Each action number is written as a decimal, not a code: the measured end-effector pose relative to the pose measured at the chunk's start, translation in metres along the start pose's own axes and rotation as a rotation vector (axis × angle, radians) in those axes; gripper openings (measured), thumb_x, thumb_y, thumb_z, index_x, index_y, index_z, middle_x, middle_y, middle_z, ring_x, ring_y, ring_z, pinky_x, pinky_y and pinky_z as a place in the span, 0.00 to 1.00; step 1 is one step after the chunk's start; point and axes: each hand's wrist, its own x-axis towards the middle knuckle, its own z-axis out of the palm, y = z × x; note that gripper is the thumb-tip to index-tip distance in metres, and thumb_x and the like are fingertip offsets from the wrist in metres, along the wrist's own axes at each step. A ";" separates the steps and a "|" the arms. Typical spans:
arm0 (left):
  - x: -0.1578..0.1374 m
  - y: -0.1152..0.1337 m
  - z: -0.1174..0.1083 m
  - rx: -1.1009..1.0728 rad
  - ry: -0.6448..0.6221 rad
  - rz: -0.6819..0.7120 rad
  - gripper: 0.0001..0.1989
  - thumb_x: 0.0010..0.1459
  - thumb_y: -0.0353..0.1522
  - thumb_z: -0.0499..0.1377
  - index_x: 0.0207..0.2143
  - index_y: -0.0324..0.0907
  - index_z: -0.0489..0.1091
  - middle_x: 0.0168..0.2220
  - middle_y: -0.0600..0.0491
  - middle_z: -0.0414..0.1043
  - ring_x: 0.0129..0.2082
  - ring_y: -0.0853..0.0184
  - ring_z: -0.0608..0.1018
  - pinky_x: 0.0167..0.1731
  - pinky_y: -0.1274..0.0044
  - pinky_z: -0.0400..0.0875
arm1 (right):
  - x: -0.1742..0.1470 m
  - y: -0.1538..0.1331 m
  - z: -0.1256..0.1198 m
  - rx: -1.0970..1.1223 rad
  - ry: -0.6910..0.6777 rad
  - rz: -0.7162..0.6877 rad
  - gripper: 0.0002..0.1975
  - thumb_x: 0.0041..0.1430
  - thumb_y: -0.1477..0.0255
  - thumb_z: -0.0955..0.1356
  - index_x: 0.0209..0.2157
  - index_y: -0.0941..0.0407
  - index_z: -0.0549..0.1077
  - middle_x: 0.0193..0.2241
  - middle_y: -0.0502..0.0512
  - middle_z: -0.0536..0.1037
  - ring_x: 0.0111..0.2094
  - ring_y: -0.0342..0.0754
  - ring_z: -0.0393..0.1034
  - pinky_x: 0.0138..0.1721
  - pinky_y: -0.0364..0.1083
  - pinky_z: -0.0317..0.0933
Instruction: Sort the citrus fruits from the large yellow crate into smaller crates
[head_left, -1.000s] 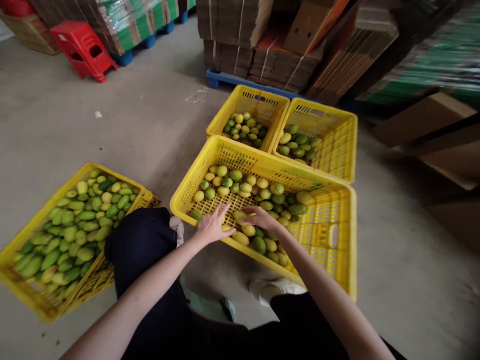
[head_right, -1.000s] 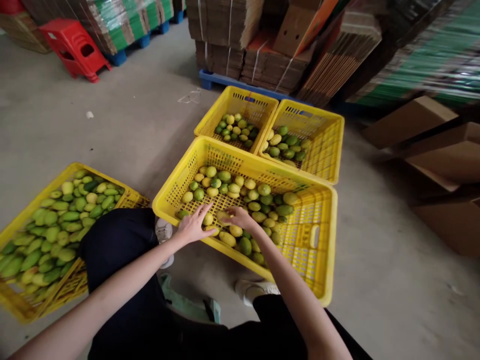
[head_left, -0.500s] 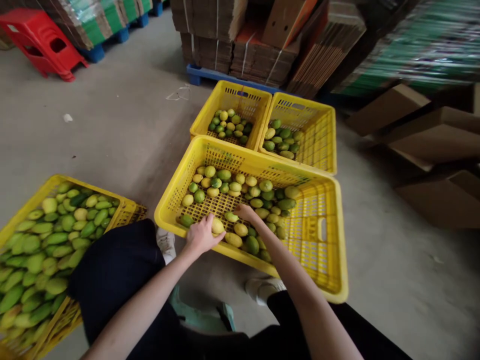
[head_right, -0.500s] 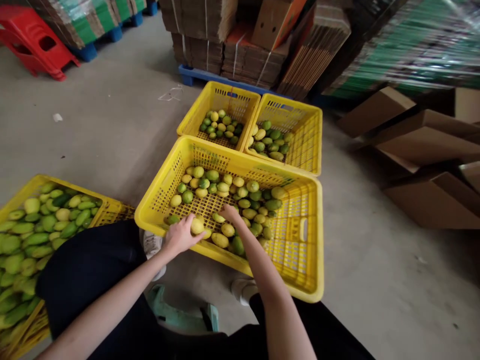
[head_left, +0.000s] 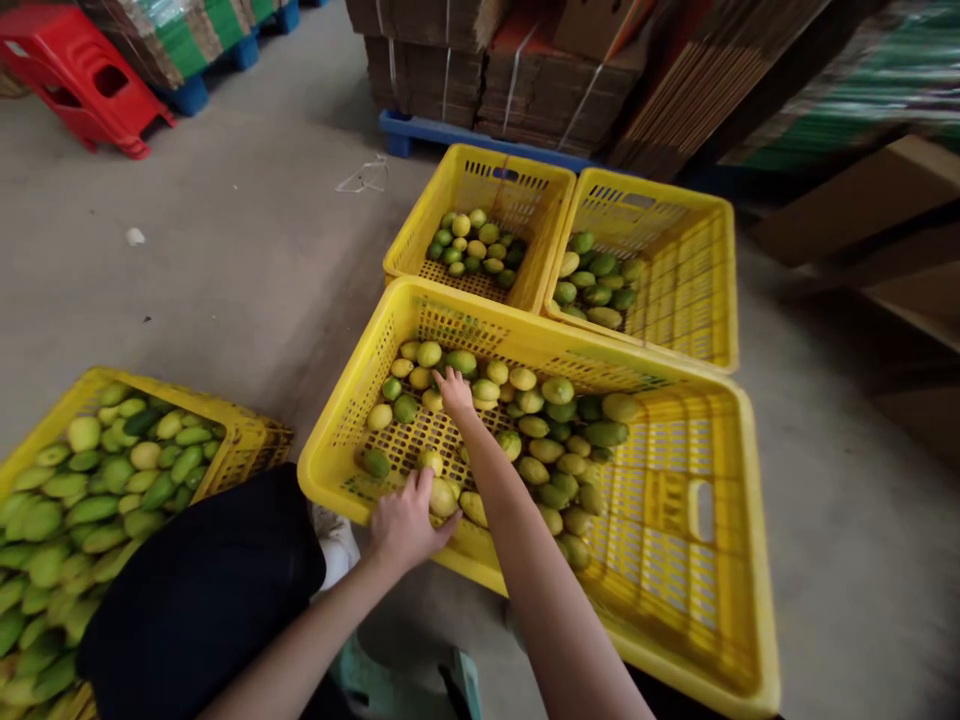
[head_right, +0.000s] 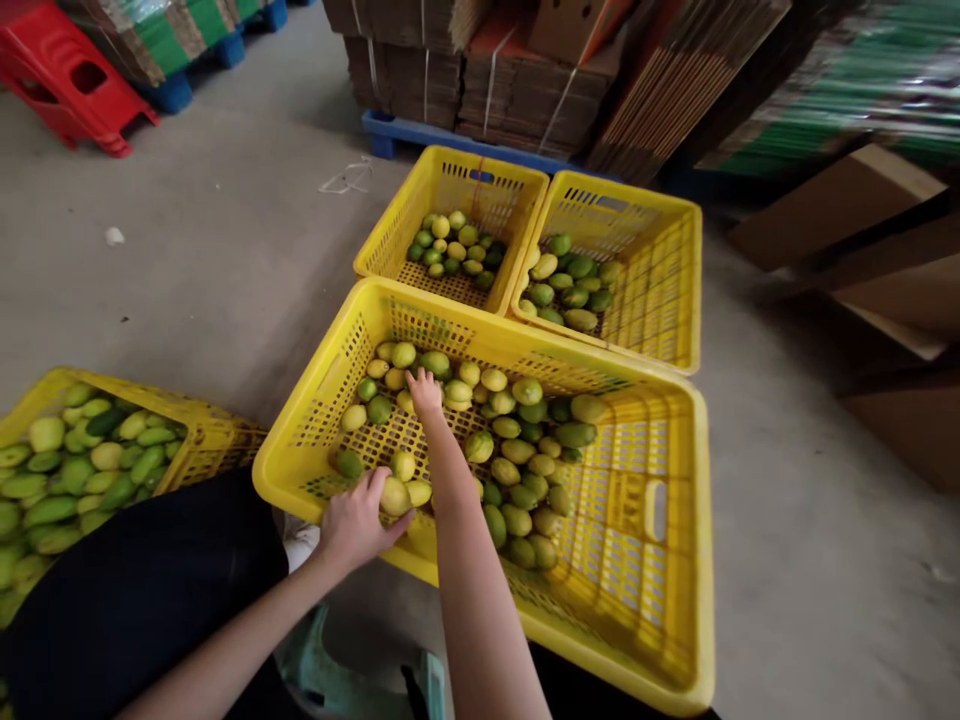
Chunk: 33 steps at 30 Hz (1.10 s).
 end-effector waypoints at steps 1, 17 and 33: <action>0.000 0.000 0.000 -0.004 -0.003 0.005 0.31 0.61 0.52 0.54 0.59 0.44 0.64 0.50 0.43 0.75 0.42 0.53 0.81 0.37 0.71 0.71 | -0.001 0.000 0.000 0.006 0.010 -0.002 0.35 0.54 0.89 0.65 0.64 0.58 0.64 0.66 0.73 0.62 0.64 0.65 0.57 0.62 0.61 0.55; -0.003 -0.016 0.000 -0.084 0.242 0.094 0.30 0.61 0.47 0.59 0.62 0.46 0.64 0.55 0.44 0.74 0.46 0.54 0.81 0.43 0.69 0.72 | -0.216 -0.008 -0.136 0.994 0.320 -0.114 0.32 0.38 0.56 0.78 0.43 0.52 0.68 0.36 0.51 0.81 0.36 0.50 0.77 0.42 0.50 0.73; -0.049 0.065 -0.128 -1.035 -0.073 0.717 0.22 0.59 0.37 0.56 0.56 0.45 0.61 0.34 0.56 0.69 0.23 0.74 0.69 0.22 0.81 0.64 | -0.341 -0.038 -0.166 1.003 0.545 -0.269 0.33 0.37 0.66 0.79 0.48 0.52 0.70 0.47 0.54 0.77 0.48 0.55 0.72 0.55 0.54 0.65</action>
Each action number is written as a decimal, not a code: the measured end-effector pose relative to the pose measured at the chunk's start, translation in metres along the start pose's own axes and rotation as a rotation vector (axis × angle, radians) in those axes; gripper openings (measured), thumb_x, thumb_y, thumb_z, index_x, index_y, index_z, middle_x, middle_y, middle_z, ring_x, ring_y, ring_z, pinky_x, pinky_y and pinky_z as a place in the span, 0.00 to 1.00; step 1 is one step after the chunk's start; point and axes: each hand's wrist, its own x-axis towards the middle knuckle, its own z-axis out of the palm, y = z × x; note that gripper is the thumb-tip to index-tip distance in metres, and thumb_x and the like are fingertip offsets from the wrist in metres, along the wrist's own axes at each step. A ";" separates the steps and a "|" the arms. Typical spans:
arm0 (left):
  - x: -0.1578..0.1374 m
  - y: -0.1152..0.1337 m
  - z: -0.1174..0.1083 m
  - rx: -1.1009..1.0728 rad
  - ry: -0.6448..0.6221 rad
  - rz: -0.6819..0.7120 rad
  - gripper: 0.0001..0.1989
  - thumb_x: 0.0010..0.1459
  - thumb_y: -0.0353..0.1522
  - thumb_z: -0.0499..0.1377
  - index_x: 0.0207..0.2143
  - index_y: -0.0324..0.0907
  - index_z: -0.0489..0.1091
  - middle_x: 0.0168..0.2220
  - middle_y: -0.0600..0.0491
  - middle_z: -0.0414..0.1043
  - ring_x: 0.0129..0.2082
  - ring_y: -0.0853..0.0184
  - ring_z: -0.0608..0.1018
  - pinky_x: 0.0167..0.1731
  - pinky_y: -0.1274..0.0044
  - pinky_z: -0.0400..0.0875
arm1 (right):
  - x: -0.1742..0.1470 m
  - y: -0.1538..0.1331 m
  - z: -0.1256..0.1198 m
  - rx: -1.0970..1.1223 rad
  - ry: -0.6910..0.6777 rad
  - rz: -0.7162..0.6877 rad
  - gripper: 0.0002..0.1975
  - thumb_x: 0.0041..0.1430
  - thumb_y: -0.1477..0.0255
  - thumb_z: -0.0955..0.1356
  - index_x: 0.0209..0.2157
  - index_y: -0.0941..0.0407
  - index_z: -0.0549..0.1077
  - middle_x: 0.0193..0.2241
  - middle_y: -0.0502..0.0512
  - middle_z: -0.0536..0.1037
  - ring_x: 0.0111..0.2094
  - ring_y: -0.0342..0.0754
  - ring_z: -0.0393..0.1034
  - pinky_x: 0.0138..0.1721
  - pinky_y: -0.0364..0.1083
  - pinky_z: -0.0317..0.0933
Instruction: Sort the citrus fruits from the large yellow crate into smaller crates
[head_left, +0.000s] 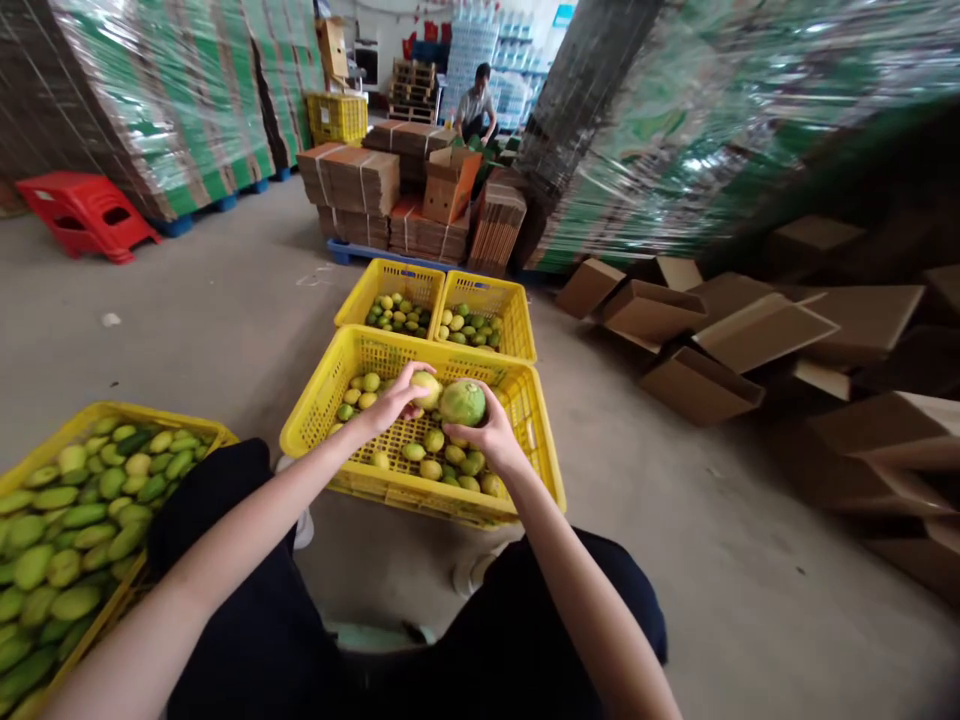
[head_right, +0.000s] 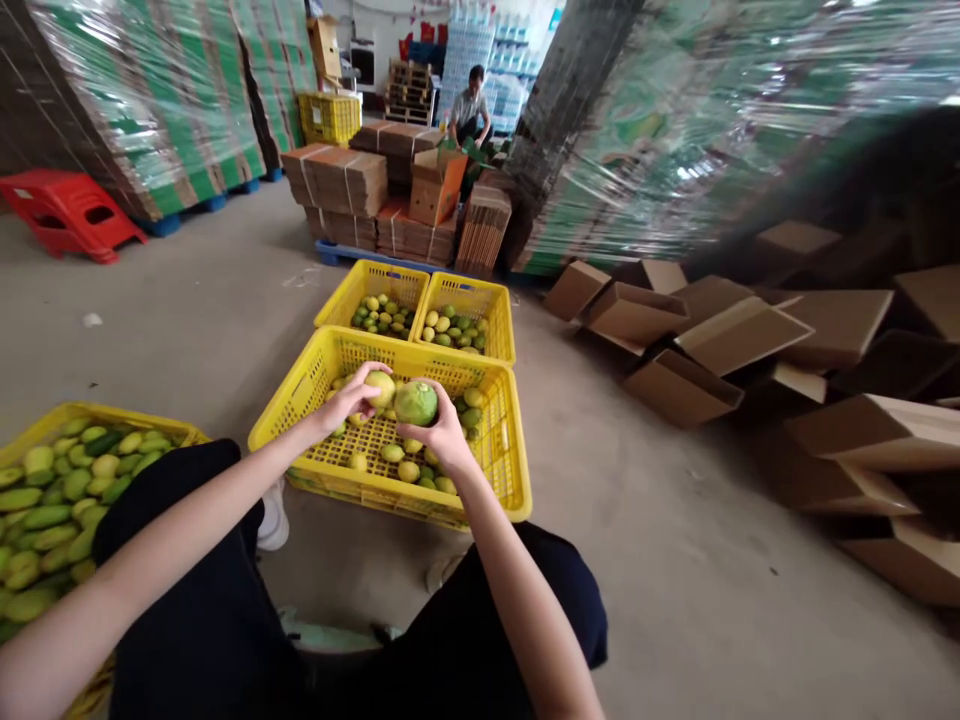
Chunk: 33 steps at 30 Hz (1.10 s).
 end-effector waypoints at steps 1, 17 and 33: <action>0.000 0.004 -0.002 0.031 -0.022 0.007 0.21 0.62 0.37 0.54 0.56 0.45 0.61 0.35 0.55 0.69 0.24 0.73 0.70 0.24 0.80 0.66 | 0.004 -0.001 -0.001 -0.009 -0.017 -0.020 0.33 0.37 0.67 0.79 0.48 0.52 0.70 0.47 0.53 0.76 0.48 0.54 0.72 0.55 0.53 0.66; -0.005 -0.008 -0.003 0.781 0.035 0.835 0.19 0.64 0.27 0.60 0.56 0.50 0.70 0.54 0.50 0.73 0.49 0.65 0.78 0.49 0.70 0.77 | -0.022 0.022 -0.004 -0.777 0.284 -0.617 0.32 0.50 0.82 0.67 0.58 0.50 0.64 0.50 0.61 0.75 0.51 0.59 0.72 0.51 0.59 0.70; -0.002 -0.010 0.000 0.693 0.121 0.900 0.22 0.62 0.30 0.64 0.58 0.51 0.70 0.53 0.49 0.75 0.48 0.64 0.79 0.48 0.71 0.76 | -0.015 0.007 -0.007 -0.803 0.312 -0.741 0.31 0.47 0.83 0.66 0.55 0.52 0.67 0.47 0.62 0.76 0.48 0.59 0.72 0.48 0.60 0.71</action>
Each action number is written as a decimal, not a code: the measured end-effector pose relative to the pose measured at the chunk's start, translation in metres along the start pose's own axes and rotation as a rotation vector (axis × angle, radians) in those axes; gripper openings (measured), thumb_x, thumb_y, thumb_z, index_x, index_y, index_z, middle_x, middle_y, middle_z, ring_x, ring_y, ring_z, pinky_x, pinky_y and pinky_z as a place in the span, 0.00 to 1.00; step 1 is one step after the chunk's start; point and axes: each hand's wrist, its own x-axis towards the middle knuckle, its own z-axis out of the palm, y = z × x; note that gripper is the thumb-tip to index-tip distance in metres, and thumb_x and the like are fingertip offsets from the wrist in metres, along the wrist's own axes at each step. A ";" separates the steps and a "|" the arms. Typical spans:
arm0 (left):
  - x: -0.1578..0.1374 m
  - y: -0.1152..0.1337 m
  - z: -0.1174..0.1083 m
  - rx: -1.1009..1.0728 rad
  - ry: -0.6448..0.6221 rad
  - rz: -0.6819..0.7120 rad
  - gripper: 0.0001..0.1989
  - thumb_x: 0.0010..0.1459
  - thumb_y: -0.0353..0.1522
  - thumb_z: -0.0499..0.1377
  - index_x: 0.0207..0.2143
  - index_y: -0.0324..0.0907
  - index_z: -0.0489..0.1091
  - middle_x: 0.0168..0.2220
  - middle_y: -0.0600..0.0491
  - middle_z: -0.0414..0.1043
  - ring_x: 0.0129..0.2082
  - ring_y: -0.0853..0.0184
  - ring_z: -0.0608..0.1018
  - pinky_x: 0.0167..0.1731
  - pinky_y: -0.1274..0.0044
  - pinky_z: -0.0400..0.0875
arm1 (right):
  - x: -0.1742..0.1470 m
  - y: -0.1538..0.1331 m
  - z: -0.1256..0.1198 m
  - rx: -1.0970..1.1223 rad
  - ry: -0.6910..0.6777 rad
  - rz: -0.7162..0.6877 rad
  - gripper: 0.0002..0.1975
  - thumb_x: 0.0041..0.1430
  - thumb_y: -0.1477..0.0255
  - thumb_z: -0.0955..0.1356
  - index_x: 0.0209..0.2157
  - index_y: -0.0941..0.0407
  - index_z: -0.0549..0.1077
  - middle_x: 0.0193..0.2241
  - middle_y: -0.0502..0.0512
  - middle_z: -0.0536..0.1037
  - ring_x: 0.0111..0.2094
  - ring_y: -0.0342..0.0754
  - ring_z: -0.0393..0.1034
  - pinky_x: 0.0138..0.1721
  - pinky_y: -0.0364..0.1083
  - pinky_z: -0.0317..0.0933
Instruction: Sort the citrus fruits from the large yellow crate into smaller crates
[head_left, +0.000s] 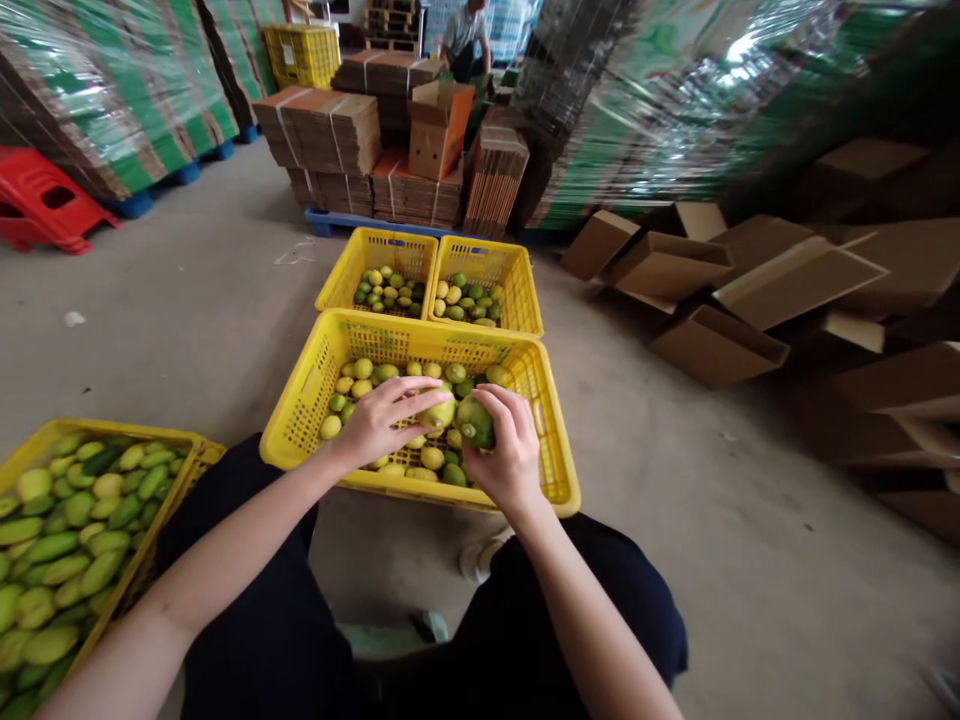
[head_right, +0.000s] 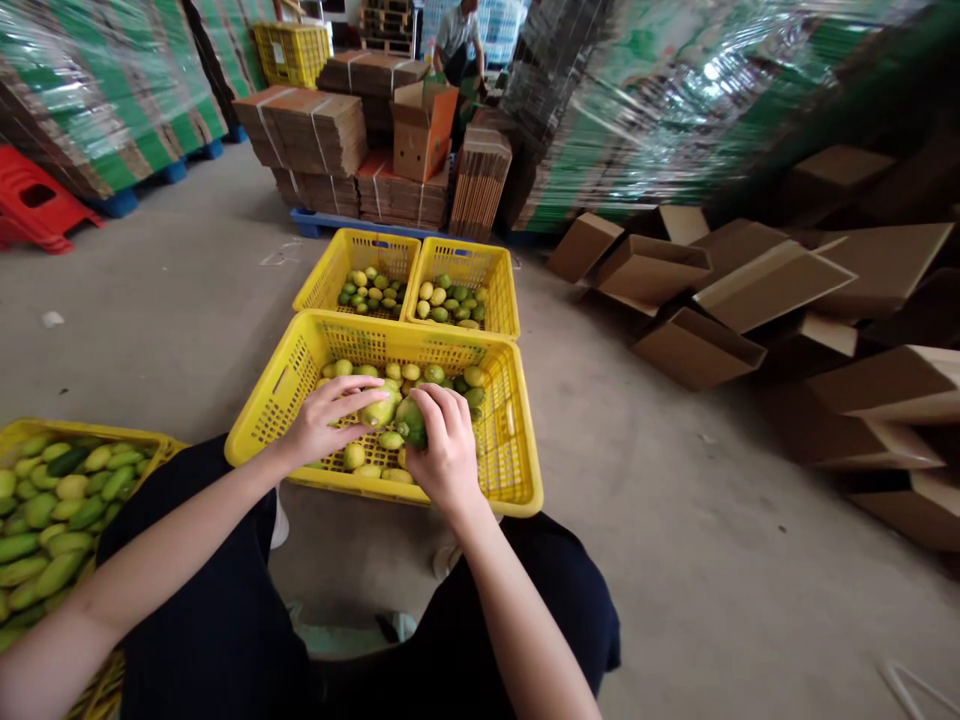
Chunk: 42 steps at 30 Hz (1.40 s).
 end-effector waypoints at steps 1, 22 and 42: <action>0.000 0.001 0.001 -0.067 -0.028 -0.082 0.22 0.59 0.33 0.66 0.56 0.50 0.72 0.52 0.49 0.76 0.48 0.63 0.79 0.48 0.70 0.76 | 0.002 -0.001 -0.002 0.052 -0.040 0.067 0.29 0.48 0.82 0.67 0.53 0.53 0.68 0.47 0.62 0.76 0.48 0.59 0.72 0.49 0.59 0.70; -0.001 -0.017 0.024 -1.085 -0.209 -1.238 0.33 0.54 0.61 0.58 0.29 0.38 0.73 0.24 0.50 0.72 0.21 0.71 0.70 0.21 0.80 0.61 | 0.029 -0.011 -0.001 1.378 -0.314 1.749 0.20 0.69 0.63 0.55 0.42 0.60 0.71 0.19 0.57 0.78 0.12 0.47 0.71 0.10 0.40 0.64; -0.009 -0.022 0.027 -1.123 -0.194 -1.205 0.28 0.55 0.58 0.60 0.28 0.41 0.73 0.22 0.51 0.73 0.20 0.71 0.71 0.18 0.81 0.62 | 0.020 -0.005 0.006 1.337 -0.389 1.709 0.23 0.68 0.54 0.60 0.34 0.59 0.72 0.19 0.56 0.78 0.13 0.46 0.72 0.12 0.39 0.65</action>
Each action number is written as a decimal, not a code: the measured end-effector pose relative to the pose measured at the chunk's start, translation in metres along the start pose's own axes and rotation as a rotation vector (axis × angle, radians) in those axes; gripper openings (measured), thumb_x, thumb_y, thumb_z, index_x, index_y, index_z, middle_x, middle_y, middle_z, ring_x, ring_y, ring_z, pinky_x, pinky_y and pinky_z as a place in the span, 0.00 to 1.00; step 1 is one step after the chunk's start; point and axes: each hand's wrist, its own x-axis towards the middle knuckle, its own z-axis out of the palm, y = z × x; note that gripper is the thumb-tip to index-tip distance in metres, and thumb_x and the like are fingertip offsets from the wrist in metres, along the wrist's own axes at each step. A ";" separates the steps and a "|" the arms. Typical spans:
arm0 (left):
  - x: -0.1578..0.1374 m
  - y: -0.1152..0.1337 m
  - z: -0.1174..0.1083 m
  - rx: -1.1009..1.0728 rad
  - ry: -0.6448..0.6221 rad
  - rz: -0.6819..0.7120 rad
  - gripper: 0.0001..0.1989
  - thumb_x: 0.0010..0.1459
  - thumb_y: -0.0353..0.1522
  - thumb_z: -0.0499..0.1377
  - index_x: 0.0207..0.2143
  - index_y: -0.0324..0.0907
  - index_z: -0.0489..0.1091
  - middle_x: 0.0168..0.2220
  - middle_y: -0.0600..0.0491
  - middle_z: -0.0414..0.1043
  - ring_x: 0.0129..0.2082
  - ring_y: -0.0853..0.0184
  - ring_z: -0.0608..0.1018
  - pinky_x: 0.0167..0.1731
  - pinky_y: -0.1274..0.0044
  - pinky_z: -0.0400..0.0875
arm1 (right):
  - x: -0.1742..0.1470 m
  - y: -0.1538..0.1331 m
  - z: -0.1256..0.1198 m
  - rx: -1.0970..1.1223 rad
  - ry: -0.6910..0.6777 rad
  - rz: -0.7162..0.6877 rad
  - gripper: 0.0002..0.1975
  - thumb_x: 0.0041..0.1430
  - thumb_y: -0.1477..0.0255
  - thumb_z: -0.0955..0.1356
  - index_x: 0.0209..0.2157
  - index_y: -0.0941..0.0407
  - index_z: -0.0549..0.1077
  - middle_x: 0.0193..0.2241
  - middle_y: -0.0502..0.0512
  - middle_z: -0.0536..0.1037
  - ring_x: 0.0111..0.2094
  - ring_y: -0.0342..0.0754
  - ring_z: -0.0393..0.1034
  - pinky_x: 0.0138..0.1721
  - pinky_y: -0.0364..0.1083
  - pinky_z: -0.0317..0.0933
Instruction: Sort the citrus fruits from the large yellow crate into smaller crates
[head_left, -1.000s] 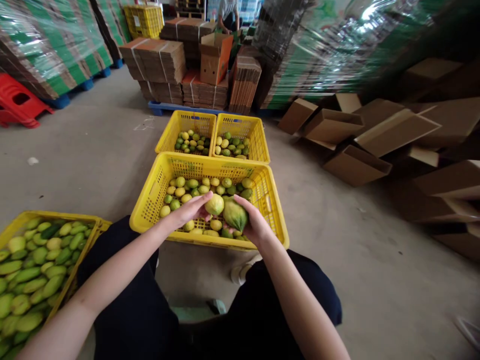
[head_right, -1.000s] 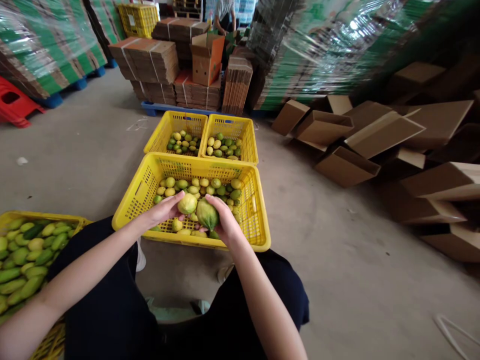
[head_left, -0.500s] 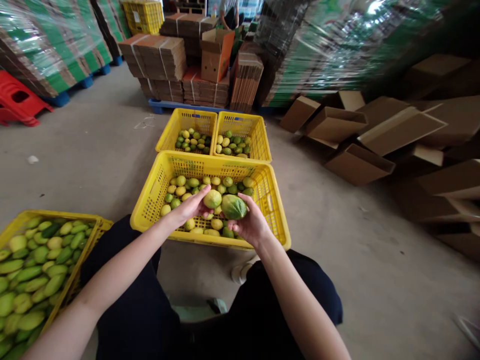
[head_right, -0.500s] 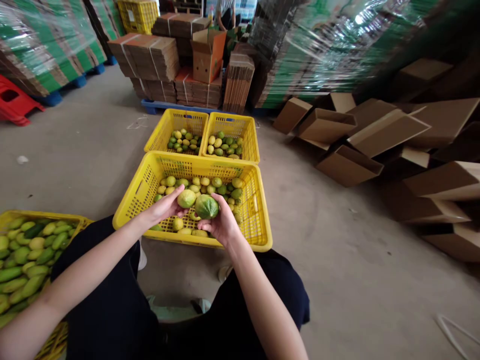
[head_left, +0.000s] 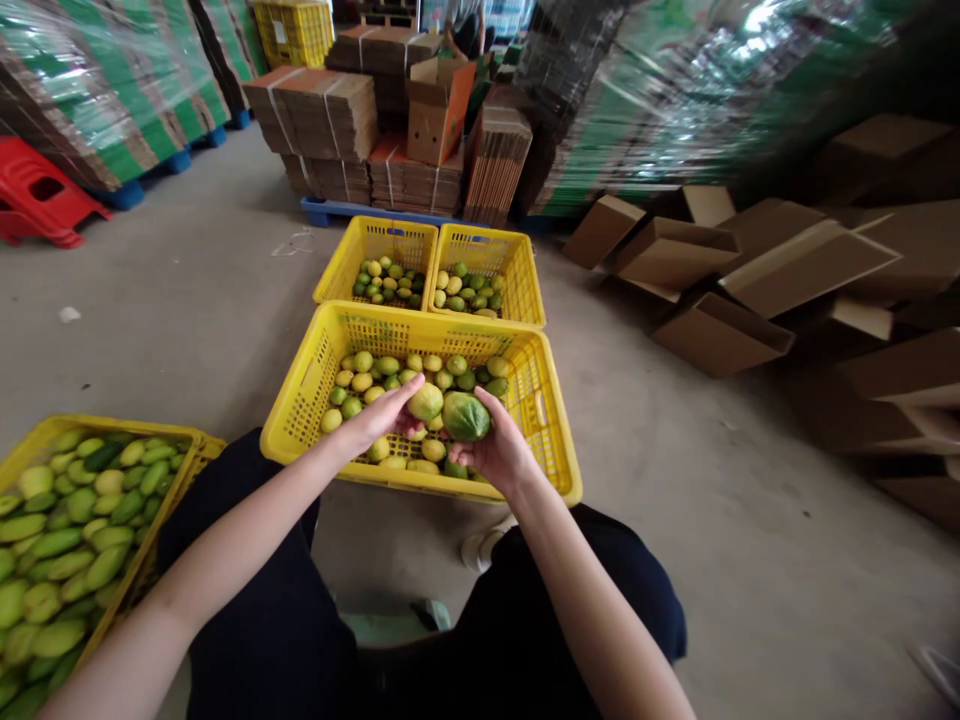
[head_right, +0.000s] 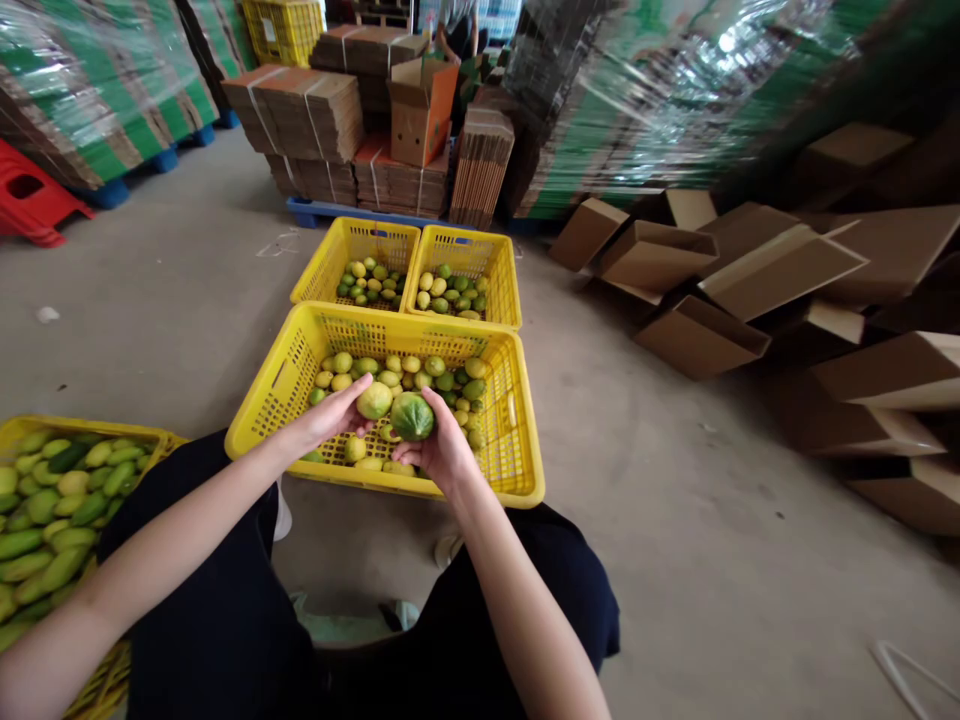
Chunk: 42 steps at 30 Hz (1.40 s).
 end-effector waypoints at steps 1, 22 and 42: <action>0.000 0.000 0.000 0.008 0.014 -0.002 0.28 0.55 0.58 0.61 0.28 0.41 0.73 0.23 0.51 0.73 0.20 0.71 0.71 0.18 0.81 0.62 | 0.001 0.000 0.000 -0.008 0.002 -0.002 0.23 0.67 0.54 0.60 0.34 0.59 0.72 0.18 0.56 0.78 0.13 0.46 0.72 0.12 0.39 0.65; -0.028 0.014 0.016 0.835 0.261 0.852 0.19 0.55 0.37 0.69 0.50 0.48 0.74 0.54 0.46 0.77 0.56 0.56 0.76 0.60 0.59 0.66 | -0.004 0.015 -0.009 -1.158 0.460 -1.550 0.24 0.60 0.74 0.70 0.57 0.48 0.68 0.56 0.61 0.75 0.58 0.58 0.71 0.58 0.63 0.68; -0.021 0.032 0.007 -0.270 0.056 0.294 0.23 0.54 0.42 0.67 0.49 0.45 0.68 0.48 0.47 0.76 0.47 0.57 0.80 0.49 0.62 0.75 | -0.007 0.007 0.000 -0.388 0.045 -0.826 0.25 0.47 0.59 0.77 0.45 0.48 0.69 0.48 0.54 0.79 0.48 0.55 0.76 0.50 0.55 0.71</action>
